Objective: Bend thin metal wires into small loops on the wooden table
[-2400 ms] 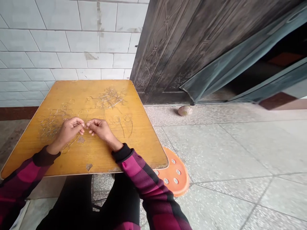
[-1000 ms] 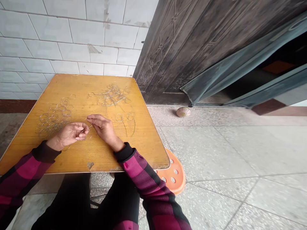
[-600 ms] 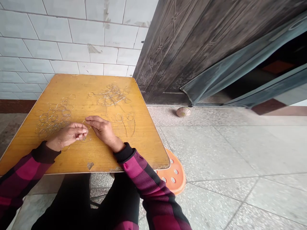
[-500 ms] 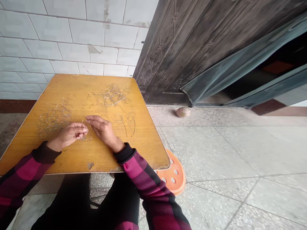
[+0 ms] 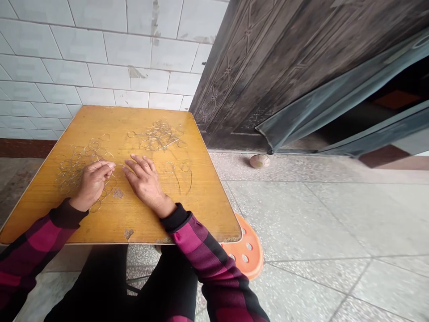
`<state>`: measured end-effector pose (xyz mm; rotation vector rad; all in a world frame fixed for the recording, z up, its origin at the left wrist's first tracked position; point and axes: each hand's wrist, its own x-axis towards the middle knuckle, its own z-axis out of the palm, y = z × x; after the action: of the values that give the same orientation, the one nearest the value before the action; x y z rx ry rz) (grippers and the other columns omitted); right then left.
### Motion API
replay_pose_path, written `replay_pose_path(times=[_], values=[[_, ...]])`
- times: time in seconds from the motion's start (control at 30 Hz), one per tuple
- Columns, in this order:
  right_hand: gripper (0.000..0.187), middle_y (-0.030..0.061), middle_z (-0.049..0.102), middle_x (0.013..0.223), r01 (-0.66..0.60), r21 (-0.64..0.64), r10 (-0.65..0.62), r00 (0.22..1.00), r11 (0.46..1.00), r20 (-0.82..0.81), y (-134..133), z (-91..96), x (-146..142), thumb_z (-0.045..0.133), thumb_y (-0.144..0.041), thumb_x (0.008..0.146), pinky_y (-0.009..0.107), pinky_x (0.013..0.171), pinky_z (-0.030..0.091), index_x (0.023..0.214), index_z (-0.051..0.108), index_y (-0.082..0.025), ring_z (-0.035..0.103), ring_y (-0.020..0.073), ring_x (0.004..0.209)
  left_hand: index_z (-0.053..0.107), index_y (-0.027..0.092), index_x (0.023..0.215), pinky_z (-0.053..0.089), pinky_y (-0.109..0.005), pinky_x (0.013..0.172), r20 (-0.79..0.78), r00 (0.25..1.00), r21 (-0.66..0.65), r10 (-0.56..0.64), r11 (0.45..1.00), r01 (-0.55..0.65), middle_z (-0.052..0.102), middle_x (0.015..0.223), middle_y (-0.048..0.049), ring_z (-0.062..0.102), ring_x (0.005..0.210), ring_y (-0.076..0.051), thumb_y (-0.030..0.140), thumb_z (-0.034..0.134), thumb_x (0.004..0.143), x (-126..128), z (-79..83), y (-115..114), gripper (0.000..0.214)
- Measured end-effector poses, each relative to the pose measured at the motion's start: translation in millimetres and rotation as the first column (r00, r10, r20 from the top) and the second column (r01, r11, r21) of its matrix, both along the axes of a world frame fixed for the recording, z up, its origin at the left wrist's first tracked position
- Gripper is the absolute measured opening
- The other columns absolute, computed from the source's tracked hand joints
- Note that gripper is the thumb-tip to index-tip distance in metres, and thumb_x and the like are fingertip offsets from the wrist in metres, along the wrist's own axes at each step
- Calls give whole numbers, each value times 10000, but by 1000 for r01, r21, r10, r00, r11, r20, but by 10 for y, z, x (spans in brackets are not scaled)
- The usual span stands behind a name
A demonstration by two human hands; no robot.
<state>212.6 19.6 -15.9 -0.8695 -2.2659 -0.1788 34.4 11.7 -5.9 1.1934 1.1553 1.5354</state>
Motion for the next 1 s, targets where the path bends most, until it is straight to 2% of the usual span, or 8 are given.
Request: replay_pose_path(times=[0.13,0.27,0.33,0.43,0.5,0.63,0.8,1.0], values=[[256,53,584,1321,10,24,-11,998,1000,60,-39,43,-20,453,-197,972,462,1123,277,1134,644,-252,391,219,1348,665,183,613,349,-255,574,-35,999,17,-33,999,34,539,578,19,437,571,-106,266,674,719,3,-10,-13,135],[254,67,619,1262,15,48,-18,998,999,66,-66,75,-46,422,-209,984,432,1104,265,974,676,-208,417,219,1312,674,179,646,360,-246,595,46,999,32,14,999,-15,565,614,17,450,589,-98,250,681,715,3,9,-2,99],[261,69,635,1226,-8,45,4,996,999,89,-90,80,-68,415,-200,986,413,1045,302,951,674,-204,438,219,1278,661,174,639,364,-244,603,90,995,37,47,998,-50,570,623,16,454,592,-94,248,685,703,1,37,11,102],[276,70,690,1013,-9,26,4,987,1000,161,-153,64,-134,408,-195,987,373,854,367,889,666,-200,548,212,1050,625,171,619,356,-239,586,148,984,39,95,994,-102,563,630,18,446,583,-87,246,685,679,-2,77,30,114],[290,66,678,819,28,2,-28,980,1000,195,-207,33,-197,417,-192,979,354,733,359,803,647,-190,562,196,835,606,172,613,350,-236,576,158,981,41,110,992,-118,557,632,20,441,579,-84,247,682,675,-3,93,37,124],[308,51,627,658,75,-173,-42,982,982,183,-311,-42,-307,422,-263,975,308,589,316,745,608,-177,504,151,604,599,176,625,353,-241,577,149,982,43,115,991,-123,561,641,17,448,583,-88,260,671,688,-2,103,35,128],[267,26,607,612,63,-464,-23,995,884,93,-383,-55,-357,396,-331,975,267,517,280,859,582,-179,436,114,473,596,175,637,362,-238,586,205,972,45,114,991,-126,554,646,16,464,598,-88,253,681,685,5,110,40,125],[215,-9,514,549,48,-551,-14,998,833,67,-509,-87,-504,391,-295,953,259,484,238,893,557,-172,353,106,429,589,164,643,362,-205,567,348,933,-24,96,995,-94,561,665,23,471,591,-62,213,705,663,-40,123,95,127]])
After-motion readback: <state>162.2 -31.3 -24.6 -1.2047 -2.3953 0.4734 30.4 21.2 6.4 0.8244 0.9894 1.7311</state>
